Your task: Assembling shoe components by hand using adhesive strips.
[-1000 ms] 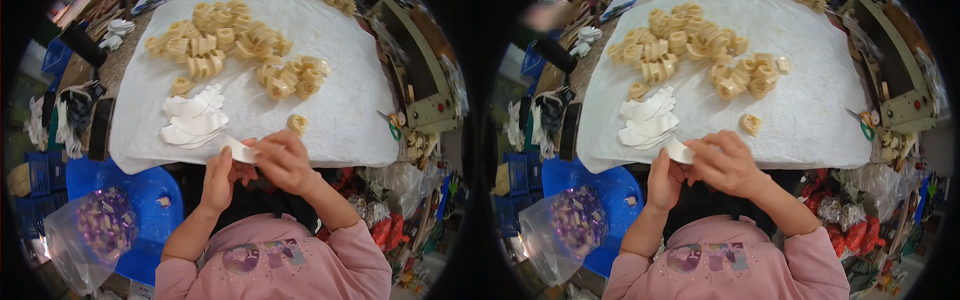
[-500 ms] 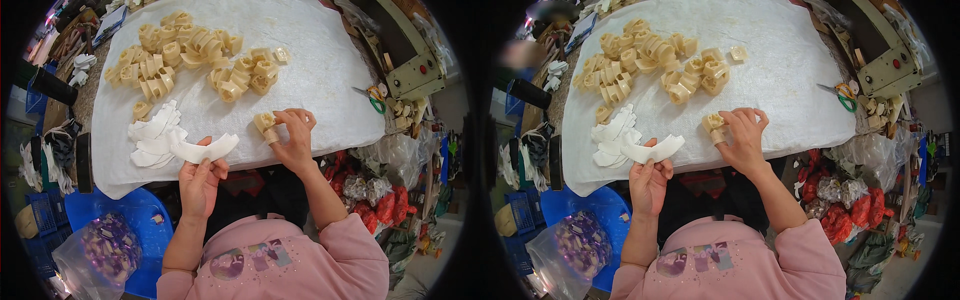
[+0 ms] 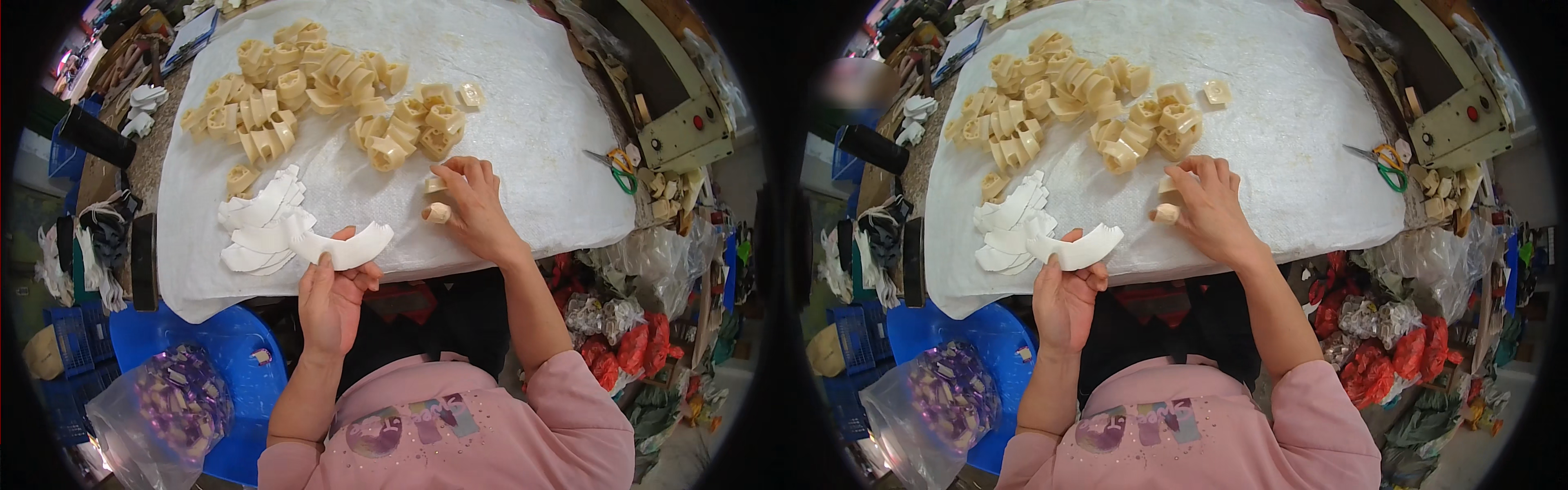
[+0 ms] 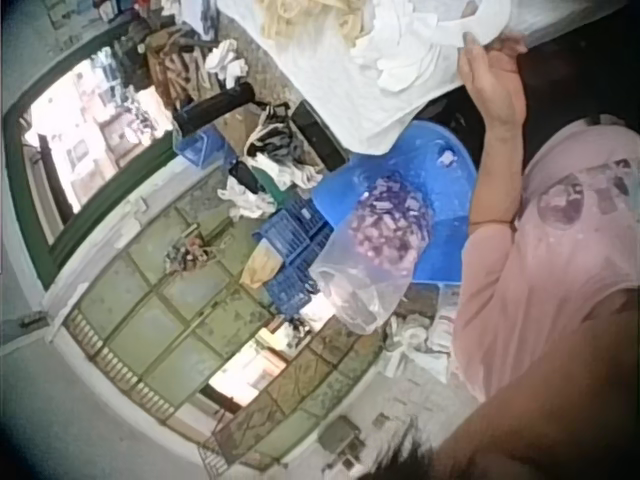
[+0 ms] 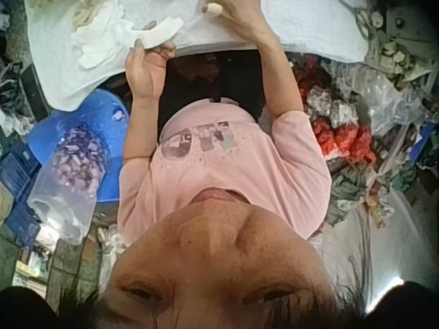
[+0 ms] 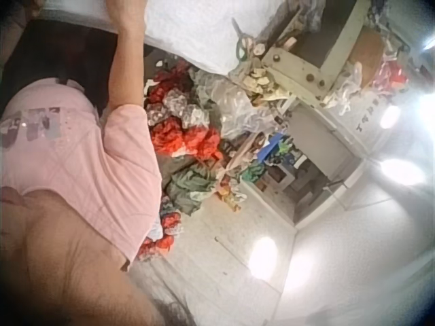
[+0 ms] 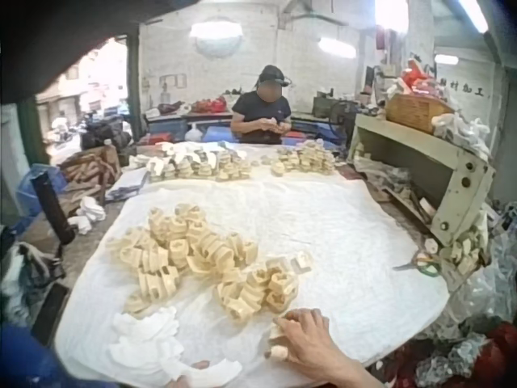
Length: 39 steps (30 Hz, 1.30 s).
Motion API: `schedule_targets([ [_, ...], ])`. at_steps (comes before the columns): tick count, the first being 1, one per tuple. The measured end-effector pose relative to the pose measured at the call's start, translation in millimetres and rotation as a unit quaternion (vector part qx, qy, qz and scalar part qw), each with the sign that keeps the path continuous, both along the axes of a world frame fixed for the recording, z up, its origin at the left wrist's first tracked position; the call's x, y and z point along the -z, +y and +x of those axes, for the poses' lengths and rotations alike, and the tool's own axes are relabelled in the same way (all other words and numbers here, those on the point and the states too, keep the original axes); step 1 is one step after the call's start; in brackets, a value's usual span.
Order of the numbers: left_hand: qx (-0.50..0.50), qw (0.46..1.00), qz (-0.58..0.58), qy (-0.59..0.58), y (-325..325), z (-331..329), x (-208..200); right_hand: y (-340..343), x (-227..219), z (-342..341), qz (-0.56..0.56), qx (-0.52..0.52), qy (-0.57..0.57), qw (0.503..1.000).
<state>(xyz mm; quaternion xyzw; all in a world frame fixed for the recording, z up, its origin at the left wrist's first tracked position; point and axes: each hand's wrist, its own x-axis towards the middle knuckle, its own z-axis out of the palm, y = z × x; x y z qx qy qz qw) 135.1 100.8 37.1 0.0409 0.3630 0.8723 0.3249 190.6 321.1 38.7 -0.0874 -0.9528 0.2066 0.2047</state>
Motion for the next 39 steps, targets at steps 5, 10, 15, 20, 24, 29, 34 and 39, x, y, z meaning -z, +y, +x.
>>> schedule_targets([
  [5,0.015,0.998,-0.030,0.062,-2.0,-1.9,1.2,-6.1,1.1,11.3,-0.122,-0.023,0.057,0.991],
  [10,-0.047,0.995,-0.068,0.052,4.2,8.0,-5.2,-61.4,-33.9,18.2,-0.291,-0.142,0.198,0.925],
  [15,-0.052,0.993,-0.060,0.085,9.8,16.4,-27.0,-81.9,-15.7,9.8,-0.284,-0.162,0.283,0.902],
  [20,-0.015,0.989,-0.064,0.130,3.9,18.4,-29.3,-81.1,-13.8,6.0,-0.198,-0.195,0.322,0.905],
  [24,-0.010,0.987,-0.072,0.146,3.1,18.2,-27.5,-80.2,-14.0,4.8,-0.190,-0.197,0.327,0.904],
  [29,-0.014,0.961,-0.152,0.229,1.6,23.4,-28.4,-77.9,-15.5,7.1,-0.185,-0.197,0.324,0.907],
  [34,-0.032,0.940,-0.191,0.280,0.8,25.0,-22.1,-77.9,-18.2,6.8,-0.112,-0.165,0.304,0.932],
  [39,-0.071,0.914,-0.209,0.342,3.3,20.5,-23.6,-77.9,-16.9,1.4,-0.049,-0.142,0.313,0.938],
])
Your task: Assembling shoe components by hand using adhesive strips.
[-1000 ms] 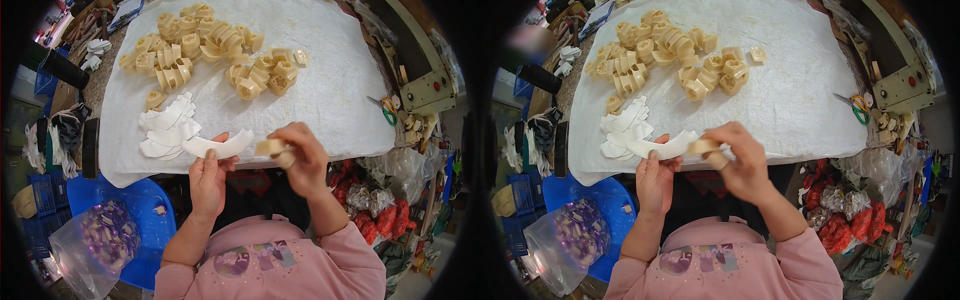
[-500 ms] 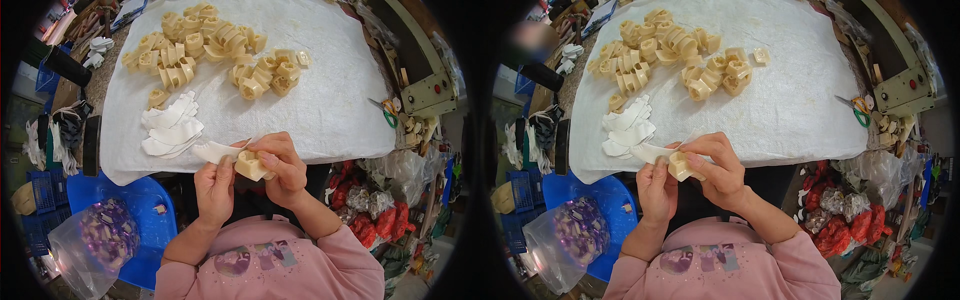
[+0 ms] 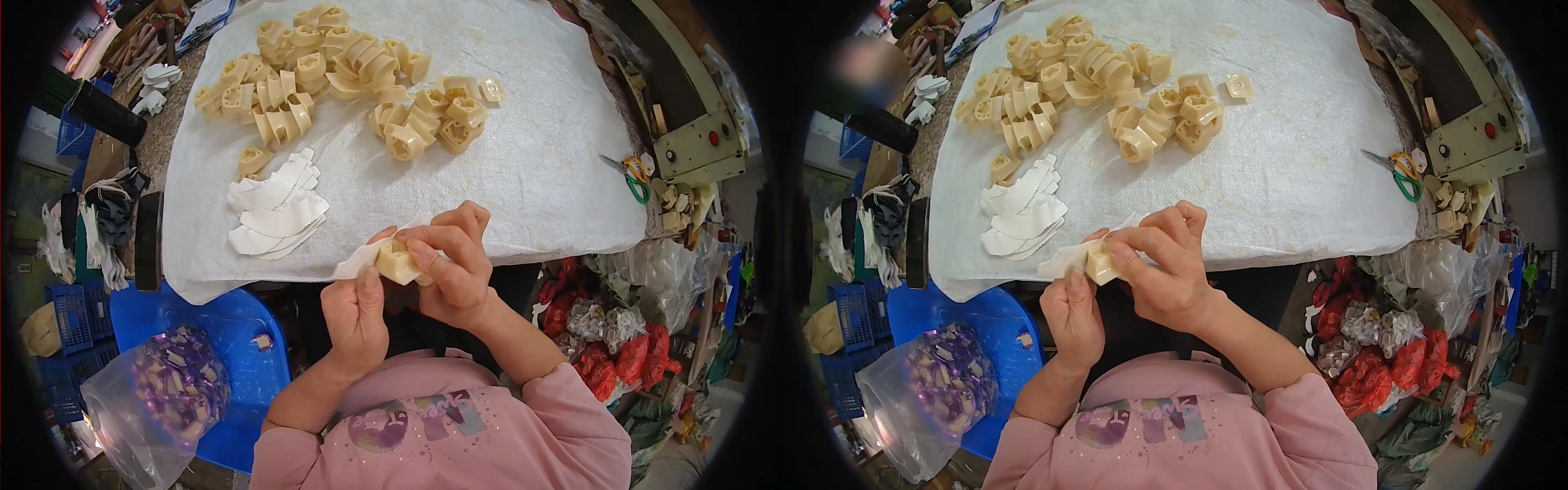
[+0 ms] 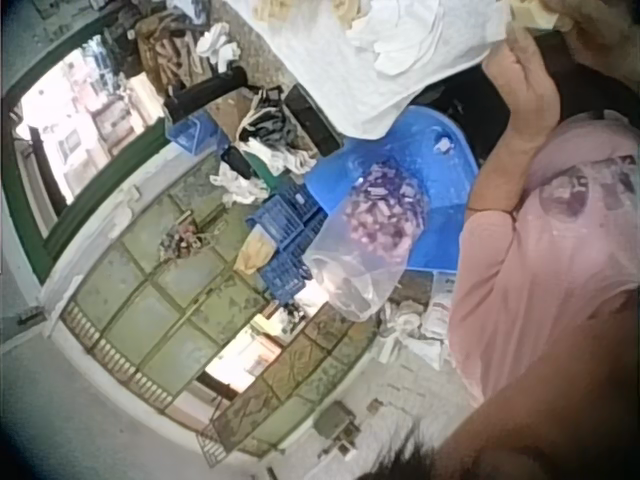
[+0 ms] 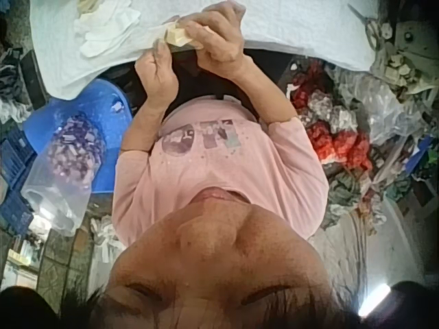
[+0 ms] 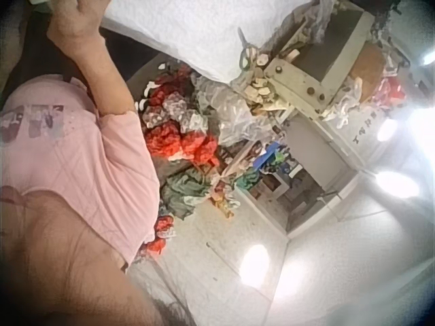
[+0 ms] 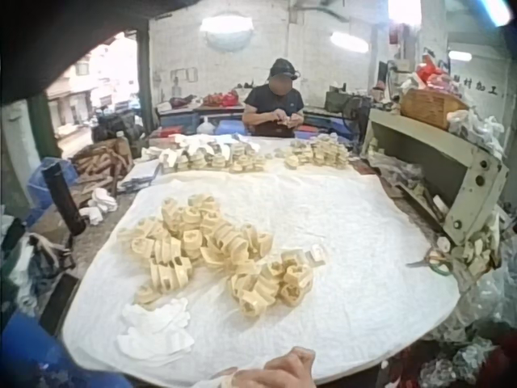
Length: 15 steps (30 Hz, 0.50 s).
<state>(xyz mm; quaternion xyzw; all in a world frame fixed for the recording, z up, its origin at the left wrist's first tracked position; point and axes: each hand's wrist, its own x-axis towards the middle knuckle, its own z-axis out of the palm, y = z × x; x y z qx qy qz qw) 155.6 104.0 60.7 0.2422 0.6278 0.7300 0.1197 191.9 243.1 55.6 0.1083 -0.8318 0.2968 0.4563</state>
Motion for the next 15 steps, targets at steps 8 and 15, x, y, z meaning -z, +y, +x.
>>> schedule_targets([
  [8,-0.049,0.990,-0.108,0.082,-14.1,-15.2,-19.1,3.9,-13.4,6.4,0.064,0.036,-0.060,0.996],
  [15,-0.056,0.980,-0.128,0.140,-12.8,-6.7,-3.1,-6.9,-33.7,14.7,0.130,0.052,-0.233,0.962],
])
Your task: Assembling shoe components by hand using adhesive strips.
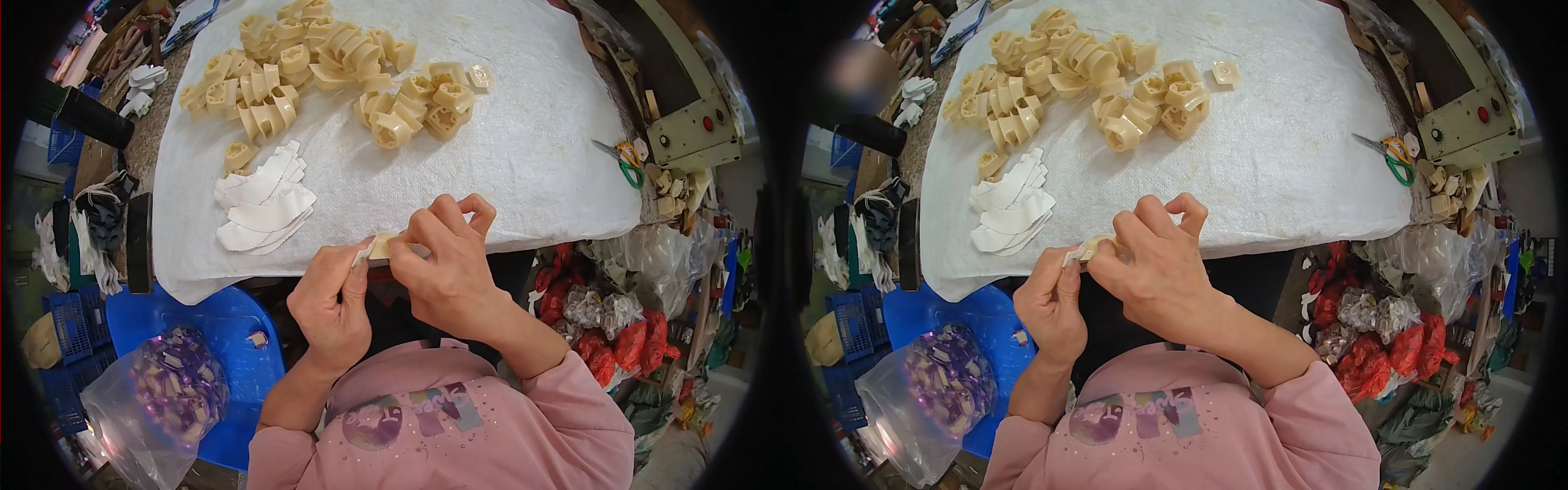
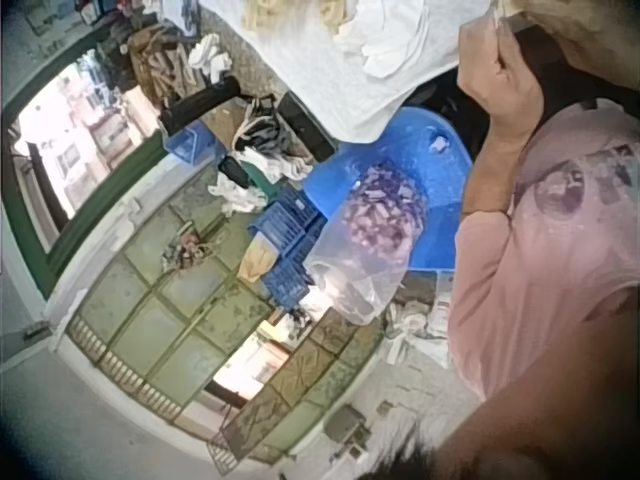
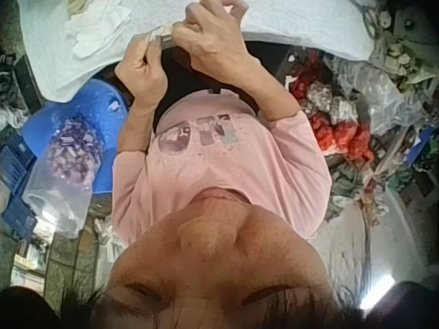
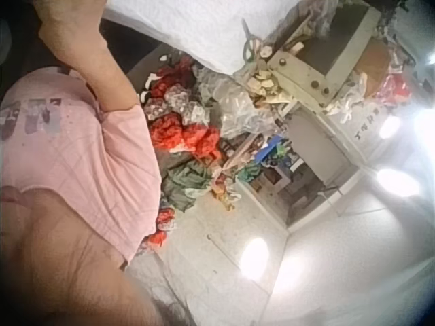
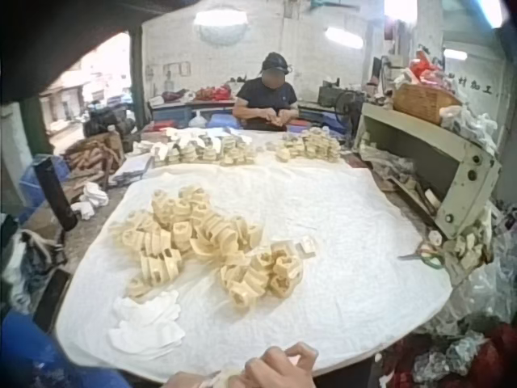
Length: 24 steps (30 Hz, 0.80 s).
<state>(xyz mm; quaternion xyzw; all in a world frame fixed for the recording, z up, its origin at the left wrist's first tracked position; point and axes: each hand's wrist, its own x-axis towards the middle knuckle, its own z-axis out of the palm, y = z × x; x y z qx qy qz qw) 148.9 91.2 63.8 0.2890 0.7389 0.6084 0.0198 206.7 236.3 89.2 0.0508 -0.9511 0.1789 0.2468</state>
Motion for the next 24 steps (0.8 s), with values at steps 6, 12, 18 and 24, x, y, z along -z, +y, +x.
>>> schedule_targets([
  [6,0.016,0.982,-0.069,0.174,7.4,-2.0,5.7,-1.0,13.7,4.3,0.025,-0.004,0.006,1.000],
  [12,0.051,0.998,0.019,0.011,-3.0,-3.7,9.1,13.3,27.5,-1.1,-0.150,-0.055,0.023,0.987],
  [18,0.099,0.990,0.097,-0.032,1.5,-11.7,23.3,16.8,29.2,3.4,-0.316,-0.134,0.000,0.939],
  [24,0.090,0.988,0.021,0.122,4.5,-13.6,14.5,14.1,28.4,5.1,-0.260,-0.155,-0.035,0.952],
])
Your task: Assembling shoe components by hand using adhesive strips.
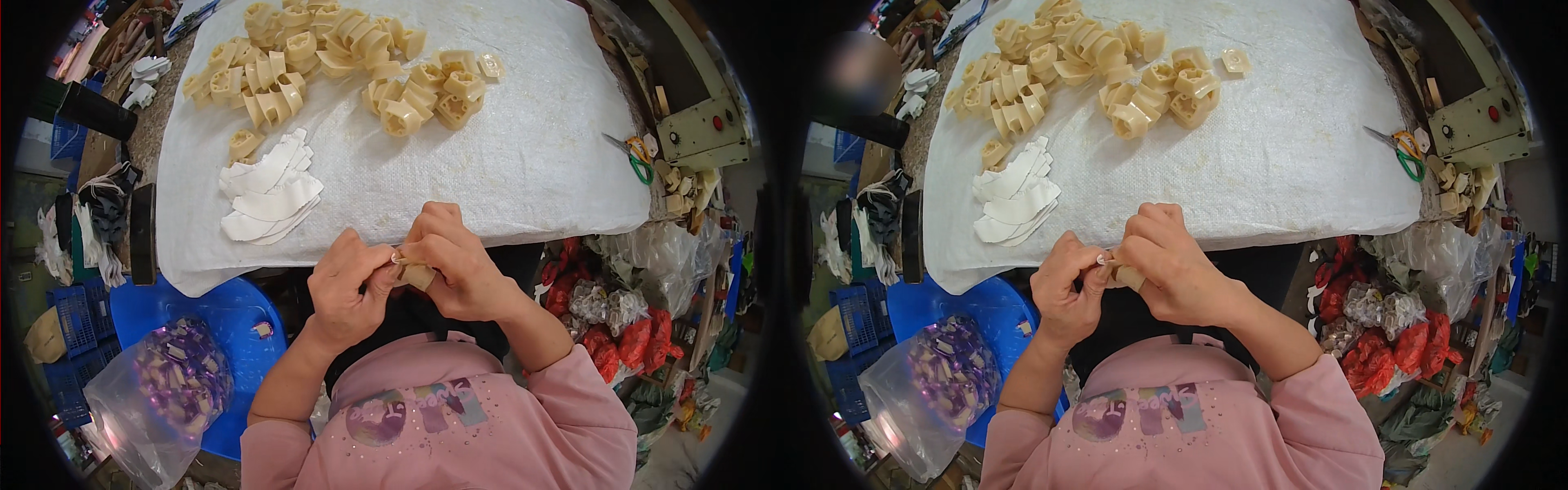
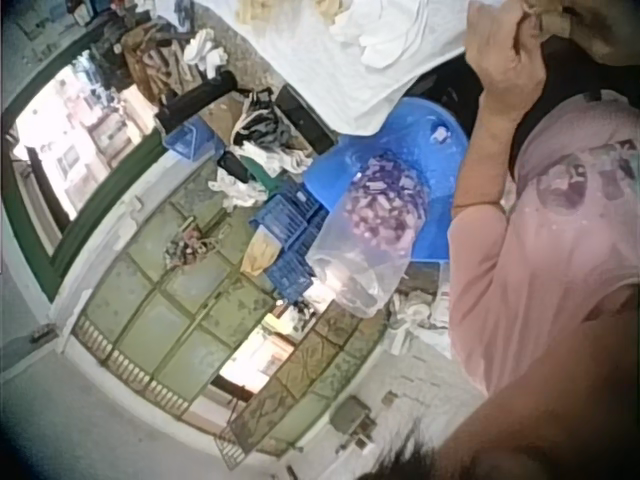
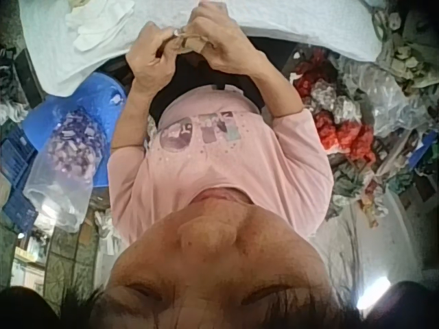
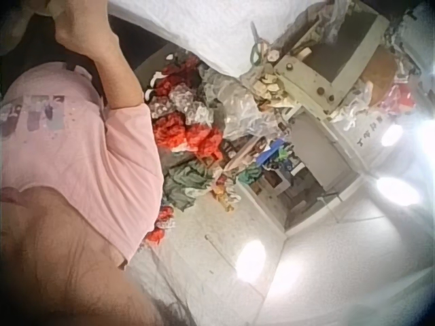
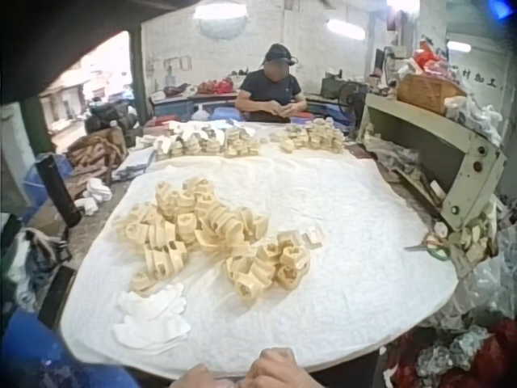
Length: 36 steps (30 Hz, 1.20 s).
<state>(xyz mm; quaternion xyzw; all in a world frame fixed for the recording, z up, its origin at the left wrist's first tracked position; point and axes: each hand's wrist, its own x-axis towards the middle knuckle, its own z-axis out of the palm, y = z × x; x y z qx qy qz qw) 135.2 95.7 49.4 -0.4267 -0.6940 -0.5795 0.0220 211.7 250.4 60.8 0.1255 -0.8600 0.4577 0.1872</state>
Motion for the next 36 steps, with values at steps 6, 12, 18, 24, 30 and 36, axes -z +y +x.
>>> schedule_targets([
  [6,0.009,0.999,-0.027,-0.022,-2.5,3.2,1.5,-2.0,2.5,1.4,0.015,-0.037,-0.009,0.999],
  [12,-0.002,0.995,0.022,0.100,-2.8,-3.5,-5.3,-2.9,4.9,0.6,0.002,0.028,0.081,0.996],
  [18,-0.070,0.994,0.053,0.061,-21.0,-11.8,6.6,-4.3,-14.9,5.0,-0.012,0.061,0.057,0.996],
  [24,-0.027,0.989,0.141,0.028,-8.1,0.5,-4.5,-26.4,11.3,22.4,-0.508,0.090,-0.200,0.833],
  [30,0.057,0.993,0.091,0.042,-7.0,7.2,-0.8,-30.6,17.7,32.9,-0.591,0.097,-0.136,0.789],
  [36,0.028,0.989,0.029,0.145,-2.1,8.0,1.6,-27.2,13.9,41.3,-0.512,0.096,-0.137,0.843],
])
